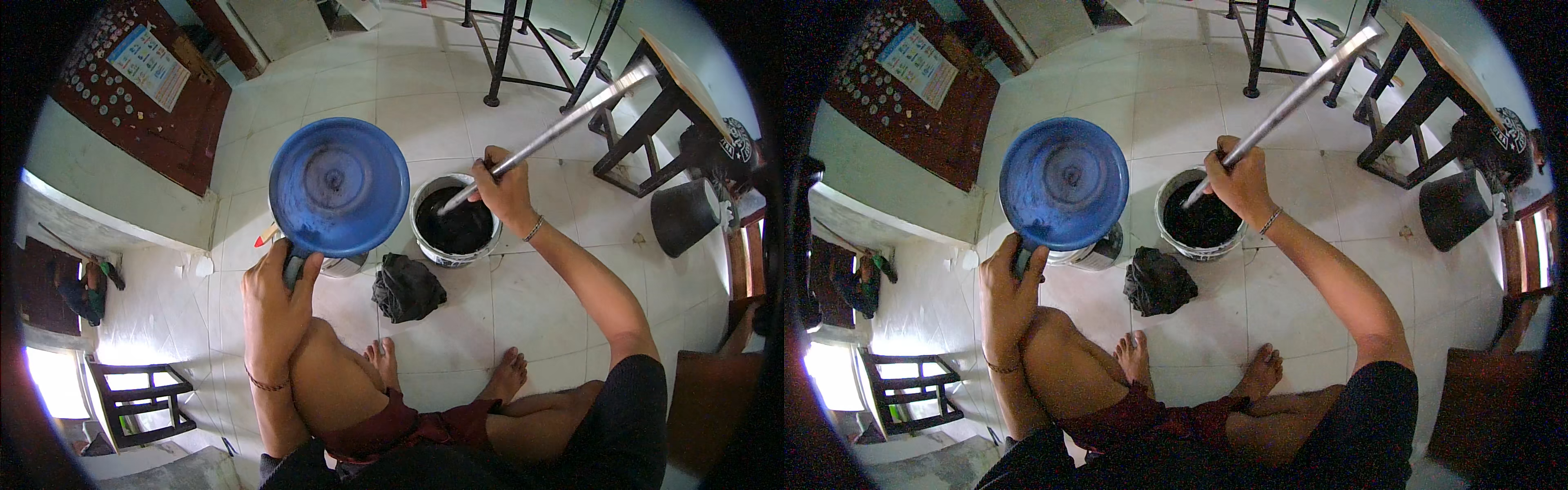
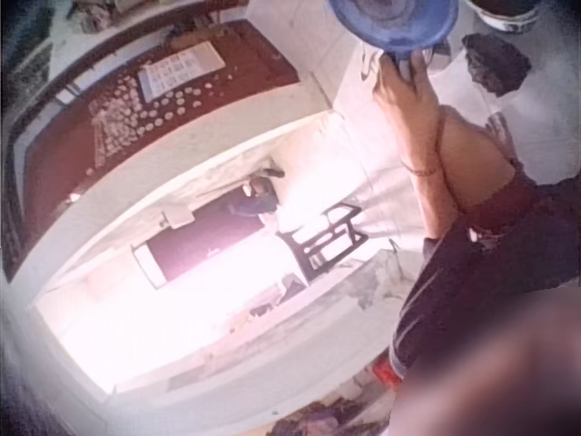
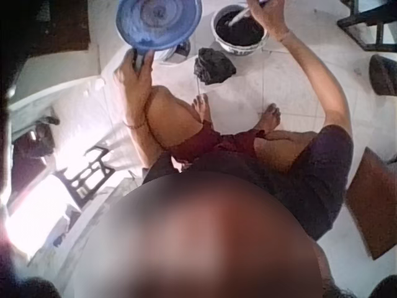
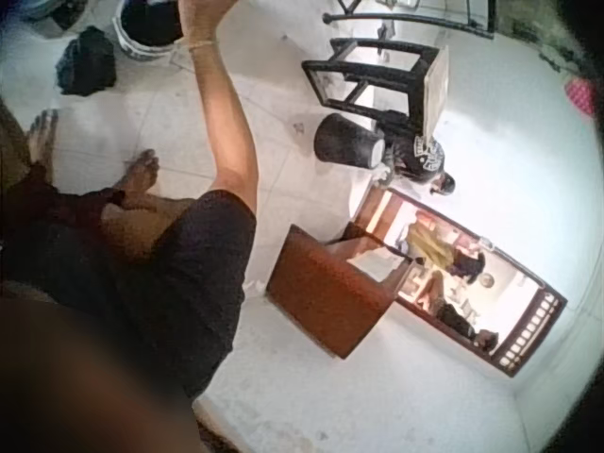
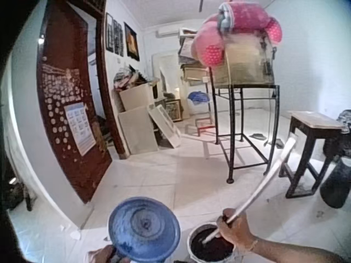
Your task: The person sits on the floor and pours water from a blue plastic jug into a white bucket containing dark paint. They then use a long metal rod to stir the mixture repeatedly, blending the water into the paint.
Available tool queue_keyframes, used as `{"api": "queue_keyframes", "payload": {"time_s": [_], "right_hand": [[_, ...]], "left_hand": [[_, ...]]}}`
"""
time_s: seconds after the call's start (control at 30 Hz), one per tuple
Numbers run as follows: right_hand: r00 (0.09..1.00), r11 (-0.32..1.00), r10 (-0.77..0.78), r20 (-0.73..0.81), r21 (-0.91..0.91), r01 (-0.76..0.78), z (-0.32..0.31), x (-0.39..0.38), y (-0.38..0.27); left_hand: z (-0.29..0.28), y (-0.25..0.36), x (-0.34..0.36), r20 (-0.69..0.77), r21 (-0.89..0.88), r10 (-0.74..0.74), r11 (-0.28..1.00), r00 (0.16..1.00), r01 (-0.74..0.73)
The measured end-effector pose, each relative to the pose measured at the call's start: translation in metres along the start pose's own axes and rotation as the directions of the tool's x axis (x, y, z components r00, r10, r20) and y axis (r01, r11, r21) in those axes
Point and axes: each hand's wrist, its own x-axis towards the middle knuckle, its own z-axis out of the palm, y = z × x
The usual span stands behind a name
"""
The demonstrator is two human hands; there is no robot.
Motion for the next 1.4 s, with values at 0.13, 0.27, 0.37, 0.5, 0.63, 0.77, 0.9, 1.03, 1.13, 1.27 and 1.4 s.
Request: {"api": "queue_keyframes", "payload": {"time_s": [0.13, 0.27, 0.37, 0.5, 0.63, 0.77, 0.9, 1.03, 1.13, 1.27, 1.4], "right_hand": [[0.884, 0.811, -0.465, 0.049, -0.377, 0.448, 0.0, 0.006, 0.005], [0.986, 0.993, 0.028, 0.163, -0.118, -0.009, 0.005, -0.006, 0.003], [0.996, 0.998, 0.039, 0.084, 0.051, -0.043, 0.007, -0.007, 0.003], [0.848, 0.811, -0.53, -0.018, -0.303, 0.5, 0.002, 0.009, 0.007], [0.734, 0.632, -0.662, 0.152, -0.412, 0.656, 0.004, 0.003, 0.006], [0.981, 0.992, 0.107, 0.164, 0.047, -0.117, 0.006, -0.011, 0.0], [0.955, 0.94, -0.295, -0.012, -0.181, 0.288, 0.003, 0.002, 0.004], [0.859, 0.772, -0.493, 0.137, -0.387, 0.504, 0.007, 0.001, 0.011], [0.965, 0.941, -0.21, 0.16, -0.234, 0.244, 0.01, -0.007, 0.008], [0.997, 0.999, 0.0, 0.071, 0.043, -0.003, 0.007, -0.007, 0.003], [0.679, 0.61, -0.732, 0.046, -0.398, 0.685, 0.008, 0.01, 0.006]], "left_hand": [[0.0, -0.004, -0.001, -0.003, 0.021, 0.028, 0.999, 1.0, -0.028], [0.001, -0.008, 0.0, -0.019, 0.078, 0.102, 0.992, 0.995, -0.1], [0.002, -0.006, 0.001, -0.017, 0.063, 0.093, 0.994, 0.996, -0.092], [0.002, -0.002, 0.0, 0.005, -0.022, 0.023, 0.999, 1.0, -0.023], [0.003, -0.002, 0.0, -0.021, 0.006, 0.045, 0.999, 0.999, -0.045], [0.003, -0.006, 0.001, -0.031, 0.06, 0.089, 0.994, 0.996, -0.087], [0.003, -0.004, 0.002, -0.023, 0.08, 0.075, 0.994, 0.997, -0.073], [0.001, 0.0, 0.0, 0.007, 0.007, -0.011, 1.0, 1.0, 0.011], [0.0, 0.002, 0.0, 0.013, 0.006, -0.013, 1.0, 1.0, 0.013], [0.001, 0.002, 0.001, 0.016, -0.004, 0.001, 1.0, 1.0, -0.001], [0.002, 0.0, 0.001, -0.003, -0.019, 0.038, 0.999, 0.999, -0.038]]}}
